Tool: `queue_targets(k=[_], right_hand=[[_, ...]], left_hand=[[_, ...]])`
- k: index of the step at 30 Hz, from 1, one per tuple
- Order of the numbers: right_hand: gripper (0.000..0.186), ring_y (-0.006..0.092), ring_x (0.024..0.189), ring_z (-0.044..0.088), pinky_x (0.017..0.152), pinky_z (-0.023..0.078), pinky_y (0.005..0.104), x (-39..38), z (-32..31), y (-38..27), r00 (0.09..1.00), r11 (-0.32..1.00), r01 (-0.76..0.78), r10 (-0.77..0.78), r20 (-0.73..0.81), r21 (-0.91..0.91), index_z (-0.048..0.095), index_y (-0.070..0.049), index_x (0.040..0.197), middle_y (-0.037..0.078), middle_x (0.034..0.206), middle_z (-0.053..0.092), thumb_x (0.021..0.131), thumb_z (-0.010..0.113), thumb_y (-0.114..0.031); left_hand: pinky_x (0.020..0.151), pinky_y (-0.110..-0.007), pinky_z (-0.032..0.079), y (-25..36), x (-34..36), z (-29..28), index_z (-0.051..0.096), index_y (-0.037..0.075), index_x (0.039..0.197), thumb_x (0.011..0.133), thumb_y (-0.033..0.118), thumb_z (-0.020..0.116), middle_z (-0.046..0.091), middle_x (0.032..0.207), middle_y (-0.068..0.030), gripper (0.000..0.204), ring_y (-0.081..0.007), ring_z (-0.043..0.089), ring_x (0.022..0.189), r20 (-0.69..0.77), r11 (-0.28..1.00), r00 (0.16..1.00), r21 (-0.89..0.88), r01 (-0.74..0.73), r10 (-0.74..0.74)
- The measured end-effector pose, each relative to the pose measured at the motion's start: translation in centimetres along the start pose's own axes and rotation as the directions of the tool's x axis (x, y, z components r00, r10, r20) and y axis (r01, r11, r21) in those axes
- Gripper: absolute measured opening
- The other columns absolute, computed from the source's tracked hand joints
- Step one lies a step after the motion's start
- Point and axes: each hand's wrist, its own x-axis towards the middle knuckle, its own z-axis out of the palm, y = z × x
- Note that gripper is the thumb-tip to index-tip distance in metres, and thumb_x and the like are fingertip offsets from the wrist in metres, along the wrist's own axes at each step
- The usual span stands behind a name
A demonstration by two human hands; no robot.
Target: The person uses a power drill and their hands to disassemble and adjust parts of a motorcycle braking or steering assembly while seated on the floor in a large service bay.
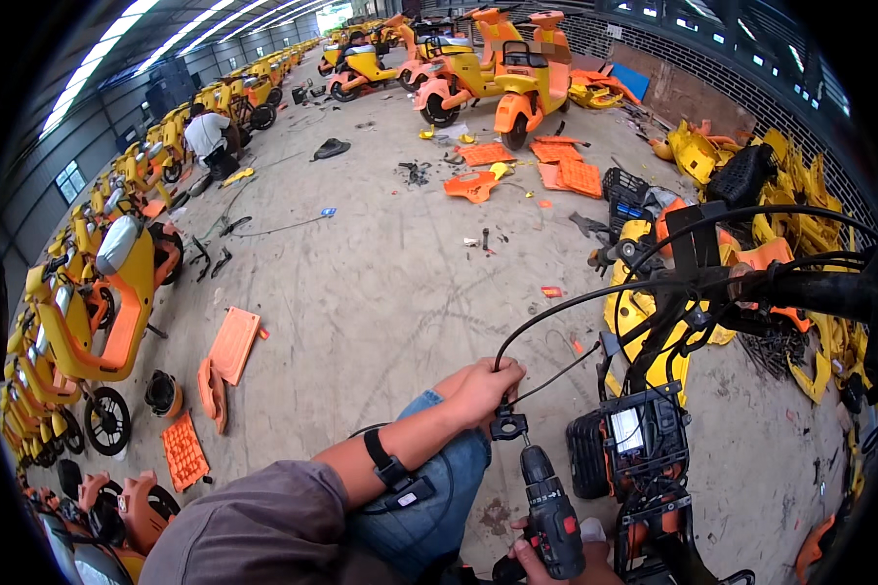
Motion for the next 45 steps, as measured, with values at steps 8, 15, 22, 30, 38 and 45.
queue_targets(k=[8,15,22,30,38,45], right_hand=[[0.045,0.0158,0.084,0.067,0.074,0.055,0.0298,0.4,0.9,-2.9,0.981,0.991,0.036,-0.011,0.192,-0.128,0.047,0.002,0.133,0.016,0.117,0.063,0.09,0.061,0.0],[0.042,0.0094,0.079,0.067,0.071,0.054,0.0272,0.5,0.4,-1.6,0.968,0.945,0.139,-0.066,0.242,-0.298,0.057,-0.001,0.127,0.008,0.11,0.07,0.087,0.069,-0.005],[0.046,0.0104,0.087,0.066,0.074,0.053,0.0273,0.5,0.9,-2.8,0.963,0.997,0.014,0.006,0.268,-0.075,0.05,-0.002,0.134,0.011,0.124,0.063,0.091,0.066,-0.006],[0.04,0.0096,0.079,0.06,0.071,0.051,0.0258,0.4,0.6,-3.2,0.959,0.995,-0.006,0.035,0.281,-0.103,0.049,-0.003,0.131,0.005,0.108,0.061,0.094,0.062,-0.005],[0.044,0.0115,0.079,0.061,0.073,0.052,0.0277,-0.1,0.3,-1.3,0.97,0.995,-0.066,0.082,0.23,-0.076,0.052,-0.003,0.13,0.006,0.099,0.063,0.087,0.065,-0.003],[0.079,0.0397,0.117,0.061,0.096,0.05,0.0393,0.2,1.0,-3.7,0.957,0.796,0.259,-0.136,0.256,-0.547,0.042,-0.005,0.145,0.024,0.124,0.062,0.076,0.076,-0.025]], left_hand=[[0.049,-0.029,0.039,2.6,-0.7,0.2,0.057,0.005,0.068,0.092,0.024,0.058,0.054,0.058,-0.0039,0.031,-0.0123,0.049,0.051,0.001,0.996,0.999,0.085,0.033,-0.033],[0.049,-0.029,0.04,1.6,-0.1,0.5,0.054,0.004,0.065,0.091,0.019,0.058,0.052,0.057,-0.0043,0.031,-0.0139,0.049,0.049,0.032,0.999,0.999,-0.015,-0.034,0.034],[0.047,-0.028,0.04,2.0,-0.6,0.3,0.053,0.006,0.067,0.095,0.021,0.056,0.053,0.057,-0.0034,0.032,-0.013,0.049,0.049,0.041,0.998,0.999,-0.055,0.037,-0.035],[0.045,-0.029,0.041,1.7,-0.7,0.6,0.053,0.005,0.067,0.094,0.019,0.056,0.051,0.055,-0.0038,0.031,-0.0143,0.049,0.045,0.01,0.995,1.0,-0.097,0.003,-0.002],[0.048,-0.029,0.041,2.6,-0.9,1.3,0.047,0.006,0.063,0.093,0.019,0.054,0.048,0.055,-0.0048,0.034,-0.0156,0.049,0.048,-0.003,0.999,1.0,-0.044,0.024,-0.024],[0.046,-0.03,0.04,1.9,-0.5,0.6,0.045,0.006,0.061,0.093,0.022,0.053,0.049,0.054,-0.0064,0.037,-0.0168,0.048,0.045,0.07,0.996,0.996,0.068,-0.058,0.054]])
